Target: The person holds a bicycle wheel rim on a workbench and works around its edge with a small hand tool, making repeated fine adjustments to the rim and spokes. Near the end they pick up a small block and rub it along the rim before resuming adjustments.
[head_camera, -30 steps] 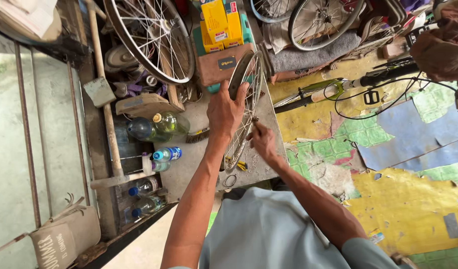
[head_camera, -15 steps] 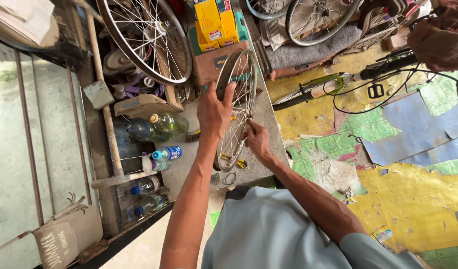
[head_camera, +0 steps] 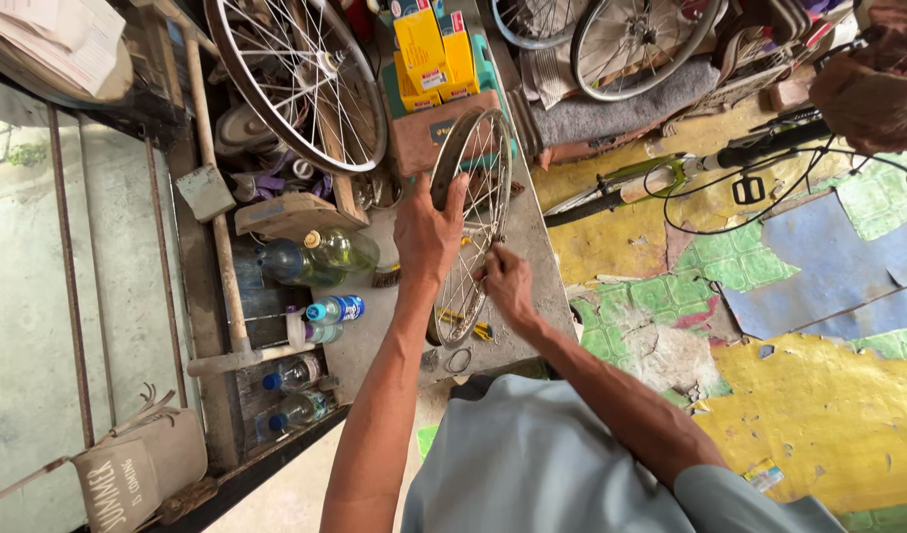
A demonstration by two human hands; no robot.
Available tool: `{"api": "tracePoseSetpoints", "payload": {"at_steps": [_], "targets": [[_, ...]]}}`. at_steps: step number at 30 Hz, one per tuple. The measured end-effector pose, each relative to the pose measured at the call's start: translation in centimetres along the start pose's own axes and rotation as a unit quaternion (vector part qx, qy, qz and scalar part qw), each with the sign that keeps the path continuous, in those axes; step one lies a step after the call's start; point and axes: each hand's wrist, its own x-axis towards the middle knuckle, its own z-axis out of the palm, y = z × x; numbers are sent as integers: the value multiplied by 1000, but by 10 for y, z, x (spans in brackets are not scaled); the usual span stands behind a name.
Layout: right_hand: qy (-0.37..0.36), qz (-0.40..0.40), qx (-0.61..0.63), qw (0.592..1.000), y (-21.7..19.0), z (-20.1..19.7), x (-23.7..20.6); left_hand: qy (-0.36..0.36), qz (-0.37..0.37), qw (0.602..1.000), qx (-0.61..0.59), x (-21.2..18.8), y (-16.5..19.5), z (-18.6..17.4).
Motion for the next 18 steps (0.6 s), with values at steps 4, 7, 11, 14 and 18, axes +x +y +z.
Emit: {"api": "tracePoseSetpoints", "payload": {"at_steps": [4, 7, 11, 14, 18], "targets": [[-67, -95, -54, 992, -1, -11, -16, -8, -8, 1000, 12, 1, -5, -3], [2, -93, 12, 996, -5, -29, -19, 2, -11, 1000, 12, 0, -13, -5], [-2, -119, -62, 991, -13, -28, 6, -9, -32, 999, 6, -2, -16, 3], [-12, -169, -132, 977, -11, -14, 14, 67, 38, 994, 73, -2, -11, 10], [-81, -201, -184, 959, 10, -19, -6, -37, -64, 997, 25, -1, -10, 5]]}}
